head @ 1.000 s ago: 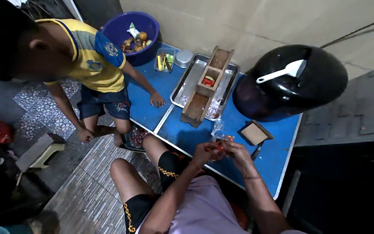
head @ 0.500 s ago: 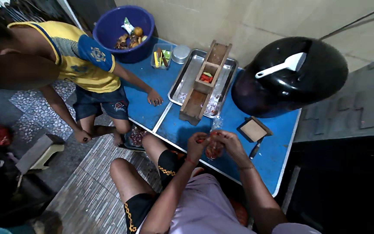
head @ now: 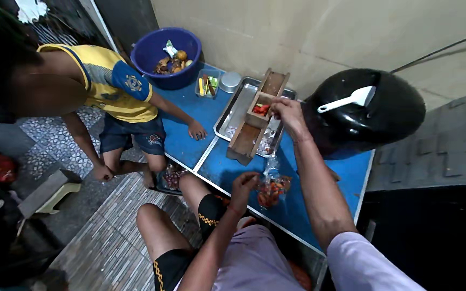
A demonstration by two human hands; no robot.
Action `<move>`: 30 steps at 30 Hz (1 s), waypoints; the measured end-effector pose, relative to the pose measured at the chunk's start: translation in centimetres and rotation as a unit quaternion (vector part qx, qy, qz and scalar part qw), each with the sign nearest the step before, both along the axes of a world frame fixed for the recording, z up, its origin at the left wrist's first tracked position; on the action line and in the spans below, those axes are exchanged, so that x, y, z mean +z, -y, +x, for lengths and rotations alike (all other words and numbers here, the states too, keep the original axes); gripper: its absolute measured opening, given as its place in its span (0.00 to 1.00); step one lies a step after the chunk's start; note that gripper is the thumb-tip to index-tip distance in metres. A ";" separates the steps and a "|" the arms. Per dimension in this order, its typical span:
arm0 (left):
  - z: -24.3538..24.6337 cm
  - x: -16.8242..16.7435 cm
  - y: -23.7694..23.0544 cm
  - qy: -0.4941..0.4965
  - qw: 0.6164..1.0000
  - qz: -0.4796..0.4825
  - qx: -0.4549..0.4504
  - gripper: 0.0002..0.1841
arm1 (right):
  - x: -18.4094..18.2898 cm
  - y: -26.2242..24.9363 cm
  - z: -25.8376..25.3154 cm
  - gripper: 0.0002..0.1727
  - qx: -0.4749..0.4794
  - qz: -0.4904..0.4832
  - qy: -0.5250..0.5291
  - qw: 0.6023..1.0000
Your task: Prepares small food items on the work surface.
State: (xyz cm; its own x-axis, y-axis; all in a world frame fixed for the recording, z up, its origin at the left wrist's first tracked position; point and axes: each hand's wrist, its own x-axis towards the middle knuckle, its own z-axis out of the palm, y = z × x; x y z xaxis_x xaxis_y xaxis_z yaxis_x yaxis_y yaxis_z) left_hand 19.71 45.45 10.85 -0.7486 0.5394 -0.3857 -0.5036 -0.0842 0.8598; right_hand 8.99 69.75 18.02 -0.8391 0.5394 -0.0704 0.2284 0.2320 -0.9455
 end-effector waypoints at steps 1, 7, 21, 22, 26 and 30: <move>0.0 0.0 0.1 0.004 1.000 -0.002 0.004 0.14 | 0.0 0.7 1.3 0.19 0.012 -0.057 -0.013 0.998; 0.2 0.5 0.1 0.040 0.998 0.027 0.027 0.15 | -1.4 7.4 11.1 0.17 0.093 -0.189 0.004 0.978; -0.3 -0.6 0.6 0.062 0.994 -0.060 -0.059 0.09 | -6.4 11.5 16.1 0.13 0.094 -0.106 -0.051 0.989; -0.2 -0.7 0.8 0.045 0.995 -0.071 -0.060 0.09 | -6.5 11.7 16.2 0.13 0.092 -0.110 -0.045 0.989; 0.1 -1.2 0.9 -0.012 0.995 -0.094 -0.035 0.07 | -6.9 12.5 15.9 0.13 0.036 -0.210 -0.071 0.975; 0.0 -1.0 0.8 -0.022 0.997 -0.078 -0.009 0.06 | -8.0 13.1 15.7 0.15 -0.044 -0.388 -0.098 0.915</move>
